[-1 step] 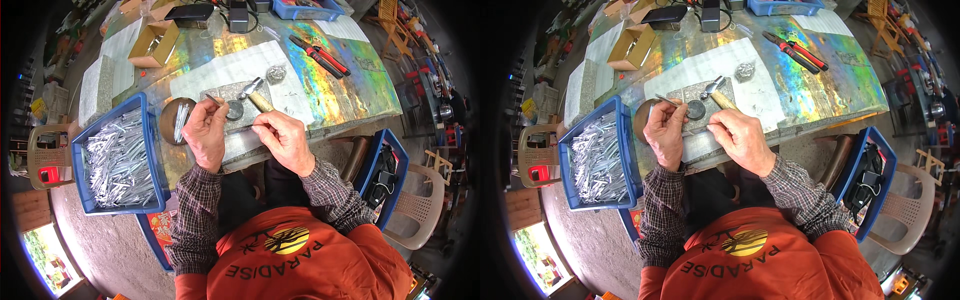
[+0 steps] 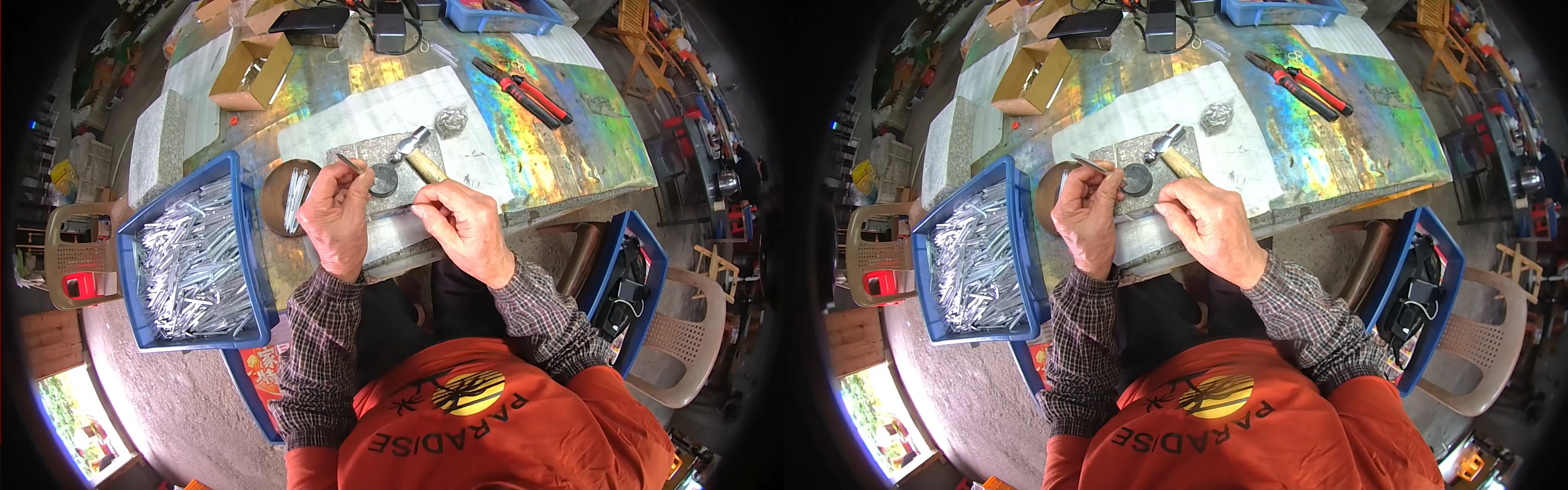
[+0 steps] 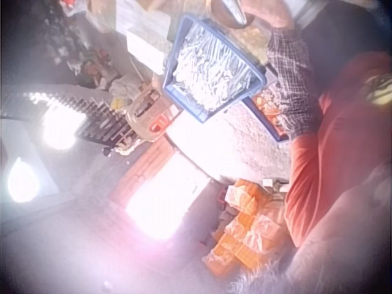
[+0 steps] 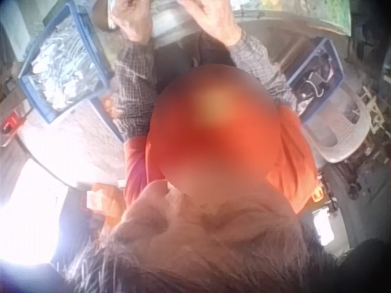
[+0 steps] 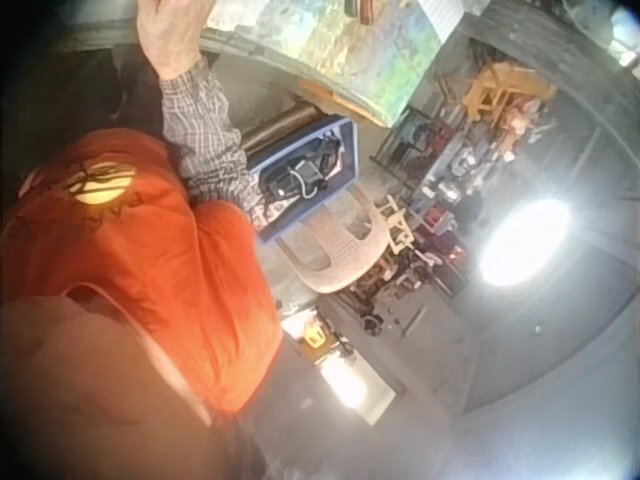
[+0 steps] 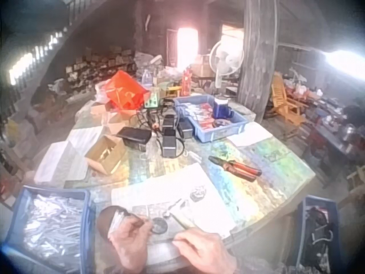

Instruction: The person retrieves metal pins from a container, attaches small metal tips onto their ends, hammers them on a metal block, and sets the assembled pins onto a dish.

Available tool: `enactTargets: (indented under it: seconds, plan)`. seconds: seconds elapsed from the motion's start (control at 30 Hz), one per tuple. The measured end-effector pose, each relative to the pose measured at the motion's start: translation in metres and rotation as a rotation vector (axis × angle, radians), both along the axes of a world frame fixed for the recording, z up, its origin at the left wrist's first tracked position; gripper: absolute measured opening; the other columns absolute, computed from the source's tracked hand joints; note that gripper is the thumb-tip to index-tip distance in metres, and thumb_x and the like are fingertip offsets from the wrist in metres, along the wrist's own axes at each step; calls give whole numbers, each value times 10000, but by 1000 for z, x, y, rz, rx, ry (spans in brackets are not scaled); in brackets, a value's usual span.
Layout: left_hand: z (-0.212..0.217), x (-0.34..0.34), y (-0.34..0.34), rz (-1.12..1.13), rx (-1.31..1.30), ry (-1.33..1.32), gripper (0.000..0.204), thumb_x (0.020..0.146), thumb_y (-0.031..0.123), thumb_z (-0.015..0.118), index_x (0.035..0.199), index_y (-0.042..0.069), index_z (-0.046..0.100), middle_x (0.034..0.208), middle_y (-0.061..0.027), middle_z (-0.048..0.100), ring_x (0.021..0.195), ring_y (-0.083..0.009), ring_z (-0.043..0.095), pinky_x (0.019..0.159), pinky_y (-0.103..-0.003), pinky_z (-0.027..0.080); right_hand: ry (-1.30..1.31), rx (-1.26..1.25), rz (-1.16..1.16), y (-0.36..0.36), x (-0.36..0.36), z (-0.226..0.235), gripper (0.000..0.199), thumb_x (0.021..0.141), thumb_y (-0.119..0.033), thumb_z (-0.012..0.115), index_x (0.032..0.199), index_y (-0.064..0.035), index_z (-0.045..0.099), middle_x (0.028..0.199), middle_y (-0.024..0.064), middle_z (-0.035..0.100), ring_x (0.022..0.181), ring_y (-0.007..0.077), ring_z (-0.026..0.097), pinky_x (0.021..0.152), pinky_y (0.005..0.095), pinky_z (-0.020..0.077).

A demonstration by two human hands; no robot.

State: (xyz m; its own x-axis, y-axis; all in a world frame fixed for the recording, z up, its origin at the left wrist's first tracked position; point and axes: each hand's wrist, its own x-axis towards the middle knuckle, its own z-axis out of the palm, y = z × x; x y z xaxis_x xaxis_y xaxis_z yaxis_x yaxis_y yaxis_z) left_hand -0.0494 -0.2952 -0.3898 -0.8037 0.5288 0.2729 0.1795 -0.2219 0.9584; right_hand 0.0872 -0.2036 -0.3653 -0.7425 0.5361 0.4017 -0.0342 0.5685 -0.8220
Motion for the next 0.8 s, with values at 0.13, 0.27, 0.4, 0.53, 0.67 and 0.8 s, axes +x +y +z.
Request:
enactTargets:
  seconds: [0.13, 0.27, 0.4, 0.53, 0.67, 0.8]
  plan:
    - [-1, 0, -1, 5, -13, 3, 117, 813, -17, 660, 921, -27, 617, 768, -12, 599, 678, -44, 521, 614, -178, 440, 0, -13, -13, 2, -3, 7, 65, 791, -32, 635, 833, -6, 593, 726, 106, 595, 601, 234, 591, 536, 313, 453]
    - [0, 0, -1, 14, -41, 29, 122, 804, -20, 666, 916, -28, 618, 776, -25, 618, 700, -58, 546, 641, -196, 458, -2, -7, -7, 5, -8, 14, 62, 792, -34, 632, 830, -3, 593, 728, 110, 597, 605, 241, 595, 539, 313, 456]
    - [-1, -1, -2, 13, -96, 115, 153, 780, -23, 681, 921, -21, 620, 776, -58, 637, 700, -91, 579, 657, -227, 475, 11, 28, 29, 13, -19, 22, 105, 788, -51, 640, 874, -7, 597, 739, 114, 602, 616, 245, 601, 544, 321, 463]
    - [1, -2, -5, 43, -183, 383, 191, 746, -22, 684, 927, -2, 625, 783, -103, 639, 697, -165, 614, 662, -266, 485, 52, 158, 89, 18, -39, 37, 203, 773, -91, 665, 951, -21, 597, 755, 117, 607, 629, 247, 605, 549, 334, 468]
    - [-6, -5, -5, 85, -257, 422, 186, 746, -21, 657, 927, 10, 627, 791, -115, 637, 702, -207, 627, 664, -285, 489, 68, 247, 200, 20, -57, 38, 170, 765, -103, 662, 900, -36, 584, 779, 110, 609, 659, 276, 605, 550, 356, 465]
    - [0, 0, -4, 92, -233, 382, 185, 750, -16, 646, 932, 13, 627, 792, -116, 637, 704, -217, 628, 663, -296, 491, 20, 334, 203, 14, -55, 38, 121, 776, -104, 648, 815, -42, 552, 783, 105, 600, 671, 296, 600, 539, 378, 456]
